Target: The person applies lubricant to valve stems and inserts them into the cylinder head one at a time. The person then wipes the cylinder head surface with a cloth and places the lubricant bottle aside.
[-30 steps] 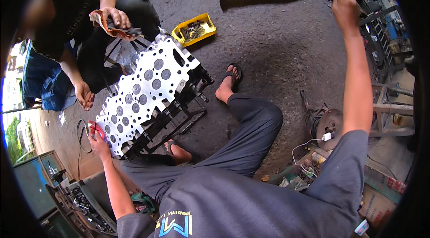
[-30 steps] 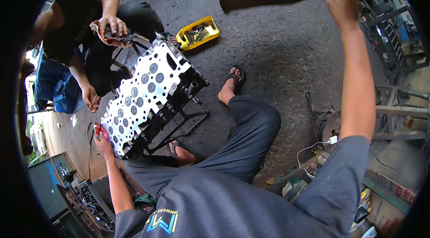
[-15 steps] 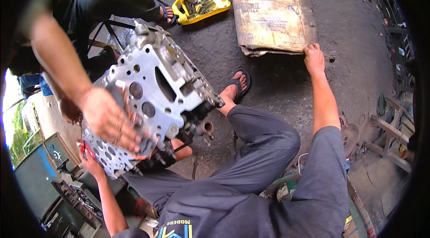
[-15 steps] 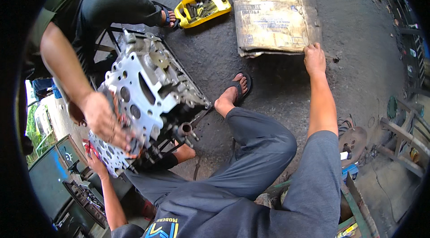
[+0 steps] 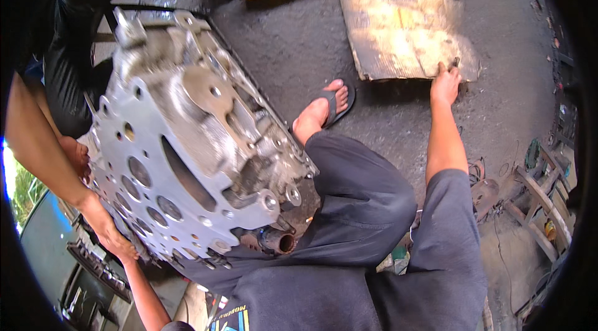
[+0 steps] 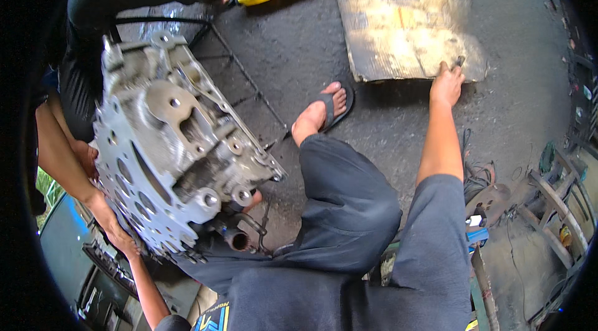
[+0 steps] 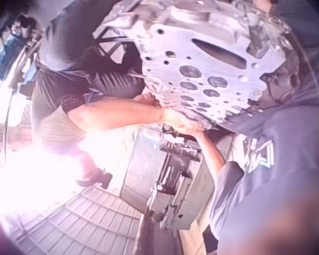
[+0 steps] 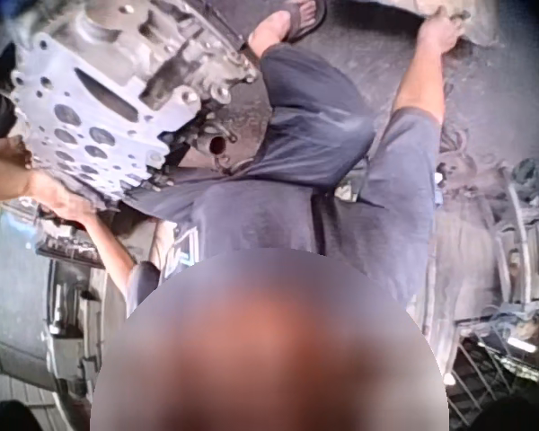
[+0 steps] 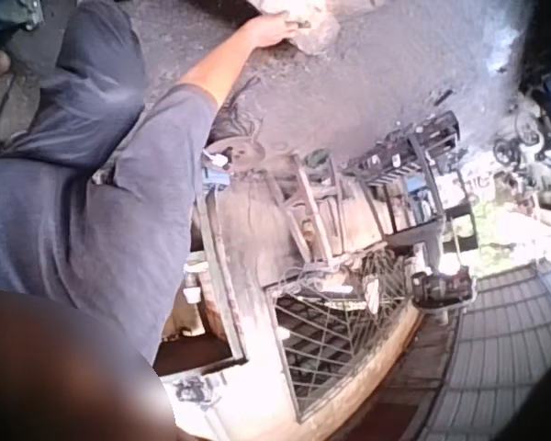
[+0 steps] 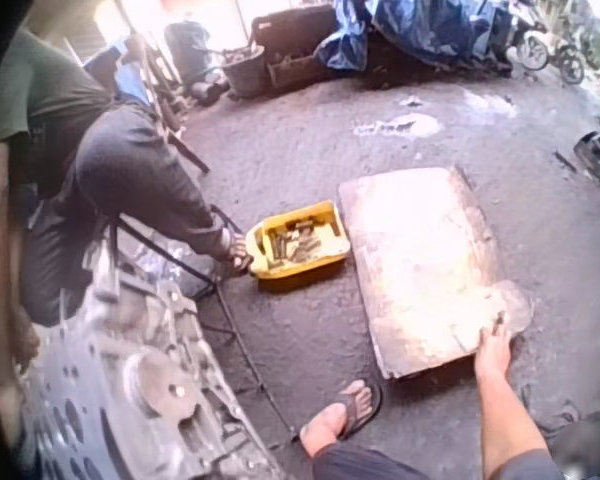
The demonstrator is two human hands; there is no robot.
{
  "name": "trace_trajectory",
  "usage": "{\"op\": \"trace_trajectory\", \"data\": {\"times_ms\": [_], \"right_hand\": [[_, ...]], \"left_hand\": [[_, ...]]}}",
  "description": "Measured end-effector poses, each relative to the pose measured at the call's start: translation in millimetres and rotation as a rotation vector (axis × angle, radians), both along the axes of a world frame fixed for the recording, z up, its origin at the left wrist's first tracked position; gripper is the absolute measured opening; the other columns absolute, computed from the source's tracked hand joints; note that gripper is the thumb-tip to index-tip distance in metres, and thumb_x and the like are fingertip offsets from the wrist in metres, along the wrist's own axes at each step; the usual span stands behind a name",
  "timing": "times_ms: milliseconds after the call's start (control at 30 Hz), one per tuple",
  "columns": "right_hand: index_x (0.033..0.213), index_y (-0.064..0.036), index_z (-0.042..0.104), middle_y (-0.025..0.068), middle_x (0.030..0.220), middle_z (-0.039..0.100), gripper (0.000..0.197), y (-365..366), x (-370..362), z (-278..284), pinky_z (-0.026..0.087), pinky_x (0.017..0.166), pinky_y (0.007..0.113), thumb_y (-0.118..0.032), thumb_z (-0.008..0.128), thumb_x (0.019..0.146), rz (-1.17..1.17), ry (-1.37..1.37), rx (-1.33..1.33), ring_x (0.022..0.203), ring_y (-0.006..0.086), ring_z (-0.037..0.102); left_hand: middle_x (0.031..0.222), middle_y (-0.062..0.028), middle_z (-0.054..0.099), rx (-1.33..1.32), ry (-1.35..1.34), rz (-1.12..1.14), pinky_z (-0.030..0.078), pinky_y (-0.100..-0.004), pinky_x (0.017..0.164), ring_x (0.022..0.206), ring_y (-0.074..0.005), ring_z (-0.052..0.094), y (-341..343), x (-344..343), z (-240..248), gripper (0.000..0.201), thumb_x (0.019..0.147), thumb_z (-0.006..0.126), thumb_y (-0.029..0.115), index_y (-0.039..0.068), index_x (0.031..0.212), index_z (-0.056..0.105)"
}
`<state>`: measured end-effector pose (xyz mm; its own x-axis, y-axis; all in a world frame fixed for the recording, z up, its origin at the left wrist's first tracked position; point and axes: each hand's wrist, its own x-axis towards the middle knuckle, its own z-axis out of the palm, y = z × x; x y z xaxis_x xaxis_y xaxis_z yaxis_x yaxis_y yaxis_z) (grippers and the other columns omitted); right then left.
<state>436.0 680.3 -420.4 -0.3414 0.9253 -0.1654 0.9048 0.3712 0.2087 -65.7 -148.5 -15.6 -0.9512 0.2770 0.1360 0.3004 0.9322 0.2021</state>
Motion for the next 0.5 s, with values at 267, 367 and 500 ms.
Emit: {"op": "trace_trajectory", "data": {"times_ms": [267, 367, 500], "right_hand": [[0.109, 0.0015, 0.076, 0.0297, 0.123, 0.069, 0.035, -88, 25, -48, 0.042, 0.112, 0.051, -0.018, 0.057, 0.086, -0.177, -0.037, -0.54, 0.122, 0.0439, 0.062], [0.125, -0.0021, 0.073, 0.0304, 0.121, 0.07, 0.043, -147, 27, -28, 0.05, 0.106, 0.05, -0.019, 0.063, 0.087, -0.296, 0.318, -0.611, 0.119, 0.0463, 0.064], [0.136, -0.0009, 0.065, 0.0187, 0.126, 0.072, 0.049, -201, 49, 20, 0.051, 0.104, 0.042, -0.028, 0.068, 0.096, -0.567, 0.87, -1.082, 0.119, 0.0309, 0.067]], "left_hand": [[0.141, -0.0201, 0.059, 0.152, -0.021, 0.033, 0.037, -0.0409, 0.115, 0.133, -0.0316, 0.053, 50, -5, -9, 0.045, 0.109, 0.049, 0.026, -0.005, 0.142, 0.055], [0.138, -0.0186, 0.06, -0.196, 0.089, -0.002, 0.037, -0.0394, 0.114, 0.13, -0.0293, 0.055, 70, -6, -14, 0.044, 0.111, 0.045, 0.027, -0.004, 0.14, 0.056], [0.132, -0.0183, 0.065, 0.197, 0.0, -0.009, 0.041, -0.0387, 0.109, 0.124, -0.0297, 0.059, 94, -1, -25, 0.044, 0.11, 0.047, 0.029, -0.004, 0.139, 0.056]]}}
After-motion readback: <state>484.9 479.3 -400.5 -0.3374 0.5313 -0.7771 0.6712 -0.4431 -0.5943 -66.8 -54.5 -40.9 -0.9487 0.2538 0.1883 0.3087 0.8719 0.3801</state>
